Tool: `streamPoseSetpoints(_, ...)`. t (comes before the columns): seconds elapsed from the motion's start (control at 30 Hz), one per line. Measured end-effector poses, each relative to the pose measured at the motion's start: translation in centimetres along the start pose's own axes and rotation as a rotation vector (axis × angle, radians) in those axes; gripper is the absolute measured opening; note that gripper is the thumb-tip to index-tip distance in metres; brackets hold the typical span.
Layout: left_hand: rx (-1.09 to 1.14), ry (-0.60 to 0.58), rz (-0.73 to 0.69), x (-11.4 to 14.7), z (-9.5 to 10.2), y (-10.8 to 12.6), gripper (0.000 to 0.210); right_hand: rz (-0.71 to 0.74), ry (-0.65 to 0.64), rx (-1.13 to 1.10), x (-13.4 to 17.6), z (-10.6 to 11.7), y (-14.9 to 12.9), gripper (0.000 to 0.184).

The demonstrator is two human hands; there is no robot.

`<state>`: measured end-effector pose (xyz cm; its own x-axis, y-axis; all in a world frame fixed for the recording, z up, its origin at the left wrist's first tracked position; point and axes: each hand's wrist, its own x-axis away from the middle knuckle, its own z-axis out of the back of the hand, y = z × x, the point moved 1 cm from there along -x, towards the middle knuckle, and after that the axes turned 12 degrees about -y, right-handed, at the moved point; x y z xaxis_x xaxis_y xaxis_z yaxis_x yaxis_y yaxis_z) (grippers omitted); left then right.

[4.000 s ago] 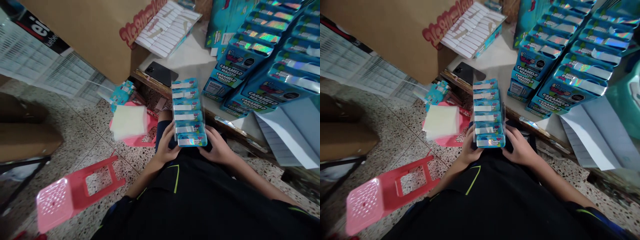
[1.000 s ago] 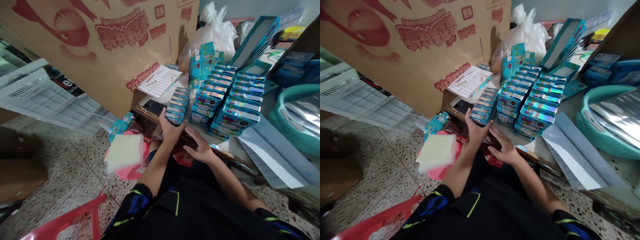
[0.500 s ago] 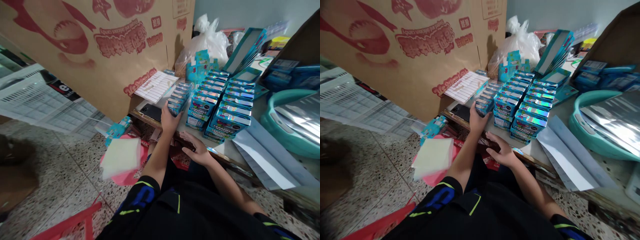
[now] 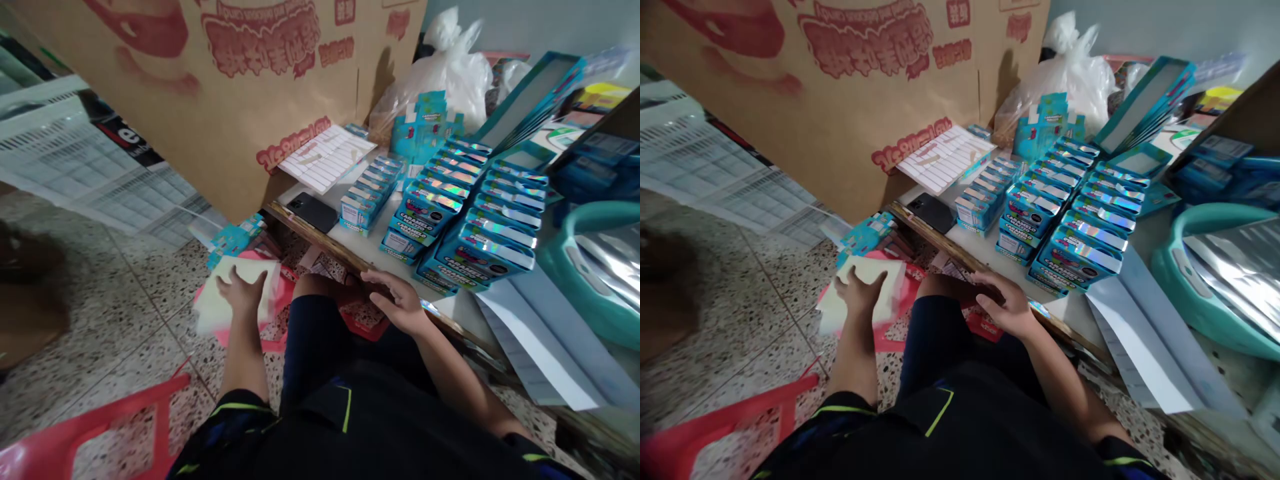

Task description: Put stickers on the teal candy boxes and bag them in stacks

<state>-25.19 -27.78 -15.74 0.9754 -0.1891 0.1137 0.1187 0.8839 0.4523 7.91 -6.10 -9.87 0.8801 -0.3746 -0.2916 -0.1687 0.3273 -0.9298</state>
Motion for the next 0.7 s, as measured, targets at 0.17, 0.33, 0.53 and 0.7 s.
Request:
streamPoseSetpoints(0.17, -0.256, -0.338, 0.137, 3.5, -5.2, -6.3, 0.087, -0.043, 0.025, -0.118, -0.2, 0.2, 0.1, 0.031)
streamPoseSetpoints(0.33, -0.306, -0.375, 0.078, 4.8, -7.2, -8.3, 0.070, -0.060, 0.043, -0.067, -0.1, -0.1, 0.2, 0.027)
streamPoseSetpoints(0.53, -0.332, -0.326, 0.003, 4.3, -6.4, -9.1, 0.057, -0.080, 0.056, -0.018, 0.0, -0.1, 0.6, 0.027)
streamPoseSetpoints(0.7, -0.317, -0.313, -0.022, 4.1, -6.2, -9.6, 0.052, -0.016, -0.071, -0.091, -1.6, 1.0, -4.0, 0.037)
